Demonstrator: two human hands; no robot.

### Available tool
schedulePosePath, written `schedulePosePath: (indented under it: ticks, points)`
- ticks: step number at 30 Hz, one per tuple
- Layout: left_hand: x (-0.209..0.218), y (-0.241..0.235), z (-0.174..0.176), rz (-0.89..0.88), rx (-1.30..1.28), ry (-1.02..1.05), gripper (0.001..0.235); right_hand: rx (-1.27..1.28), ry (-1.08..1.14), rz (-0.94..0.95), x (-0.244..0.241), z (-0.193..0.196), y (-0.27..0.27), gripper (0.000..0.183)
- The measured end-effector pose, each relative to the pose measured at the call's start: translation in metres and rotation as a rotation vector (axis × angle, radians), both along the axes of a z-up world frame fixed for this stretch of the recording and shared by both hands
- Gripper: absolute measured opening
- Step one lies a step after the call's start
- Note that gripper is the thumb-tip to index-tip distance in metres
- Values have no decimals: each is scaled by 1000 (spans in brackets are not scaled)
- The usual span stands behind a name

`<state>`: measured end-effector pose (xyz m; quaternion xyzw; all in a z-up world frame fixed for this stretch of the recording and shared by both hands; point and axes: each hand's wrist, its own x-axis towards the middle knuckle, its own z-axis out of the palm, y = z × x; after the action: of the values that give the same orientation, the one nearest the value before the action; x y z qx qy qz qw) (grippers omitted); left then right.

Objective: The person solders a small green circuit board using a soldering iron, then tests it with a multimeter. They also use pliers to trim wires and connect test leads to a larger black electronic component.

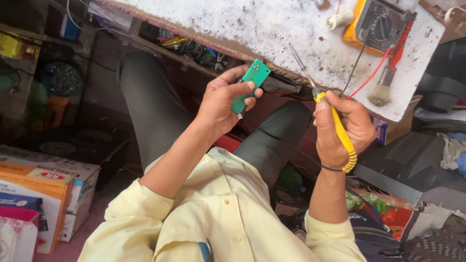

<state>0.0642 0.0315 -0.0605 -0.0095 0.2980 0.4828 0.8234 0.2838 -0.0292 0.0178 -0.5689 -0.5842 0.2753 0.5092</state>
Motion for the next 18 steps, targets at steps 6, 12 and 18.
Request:
schedulePosePath:
  ticks: [6,12,18]
  points:
    - [1,-2,-2,12,9,-13,36,-49,8,-18,-2,3,8,15]
    - [1,-2,-2,22,17,-7,36,-53,-10,8,-4,3,15,16]
    - [1,-2,-1,22,13,-14,37,-58,-2,5,-4,4,16,17]
